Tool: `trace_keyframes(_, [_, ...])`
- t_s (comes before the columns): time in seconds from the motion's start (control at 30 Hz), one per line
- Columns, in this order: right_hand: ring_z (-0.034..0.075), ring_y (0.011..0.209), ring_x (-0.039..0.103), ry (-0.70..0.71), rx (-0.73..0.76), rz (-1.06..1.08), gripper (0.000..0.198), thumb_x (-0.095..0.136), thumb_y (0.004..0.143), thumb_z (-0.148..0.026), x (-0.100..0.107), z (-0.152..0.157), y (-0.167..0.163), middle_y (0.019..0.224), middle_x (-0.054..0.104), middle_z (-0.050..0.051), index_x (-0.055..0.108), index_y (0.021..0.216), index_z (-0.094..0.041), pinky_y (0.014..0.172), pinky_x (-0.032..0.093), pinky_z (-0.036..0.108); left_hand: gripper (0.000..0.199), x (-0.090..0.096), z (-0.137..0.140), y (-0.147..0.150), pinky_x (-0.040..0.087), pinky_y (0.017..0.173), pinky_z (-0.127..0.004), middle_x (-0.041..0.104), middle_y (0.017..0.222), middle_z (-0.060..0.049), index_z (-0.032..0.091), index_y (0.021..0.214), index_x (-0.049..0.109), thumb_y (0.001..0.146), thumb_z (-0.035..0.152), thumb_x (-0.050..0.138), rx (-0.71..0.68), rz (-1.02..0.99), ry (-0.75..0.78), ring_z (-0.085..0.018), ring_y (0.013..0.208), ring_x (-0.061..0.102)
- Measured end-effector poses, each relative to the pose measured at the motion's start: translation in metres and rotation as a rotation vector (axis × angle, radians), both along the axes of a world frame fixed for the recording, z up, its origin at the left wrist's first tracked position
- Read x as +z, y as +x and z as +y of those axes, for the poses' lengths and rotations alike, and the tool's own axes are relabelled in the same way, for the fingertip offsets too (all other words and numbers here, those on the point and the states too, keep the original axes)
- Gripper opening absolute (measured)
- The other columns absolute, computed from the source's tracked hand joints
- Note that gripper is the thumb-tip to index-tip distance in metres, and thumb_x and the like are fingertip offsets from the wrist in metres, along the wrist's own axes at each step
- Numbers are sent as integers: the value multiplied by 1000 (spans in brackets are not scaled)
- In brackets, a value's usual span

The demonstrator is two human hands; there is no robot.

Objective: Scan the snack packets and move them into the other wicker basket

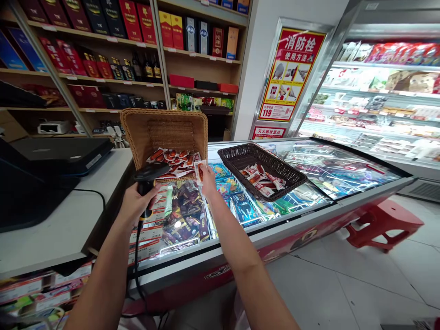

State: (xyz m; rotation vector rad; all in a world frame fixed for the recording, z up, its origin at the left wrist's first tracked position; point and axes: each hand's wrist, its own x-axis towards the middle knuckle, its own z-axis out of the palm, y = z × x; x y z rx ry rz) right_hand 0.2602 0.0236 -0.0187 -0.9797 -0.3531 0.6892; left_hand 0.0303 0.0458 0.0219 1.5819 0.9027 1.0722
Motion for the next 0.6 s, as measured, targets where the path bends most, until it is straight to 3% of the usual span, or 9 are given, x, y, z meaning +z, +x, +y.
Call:
trace_keyframes(0.17, [17, 71, 69, -100, -82, -237, 46, 83, 69, -55, 6, -12, 20, 82, 74, -1, 66, 97, -22, 61, 49, 26, 40, -8, -1, -1, 34, 44, -27, 55, 50, 3, 24, 75, 58, 70, 54, 85, -153, 306, 128, -16, 43, 49])
trace_keyframes(0.33, [16, 74, 63, -157, -136, -521, 47, 80, 68, -63, 10, -18, 33, 78, 71, -2, 73, 88, -21, 67, 46, 25, 40, -8, -3, 0, 37, 46, -28, 55, 48, 3, 25, 80, 58, 76, 57, 81, -165, 302, 136, -17, 43, 49])
trace_keyframes(0.6, [16, 73, 60, -173, -151, -581, 45, 79, 72, -63, 12, -21, 39, 78, 71, -3, 75, 87, -21, 68, 46, 25, 43, -7, -7, 2, 37, 45, -29, 58, 53, 1, 23, 75, 61, 70, 58, 86, -139, 299, 140, -17, 45, 49])
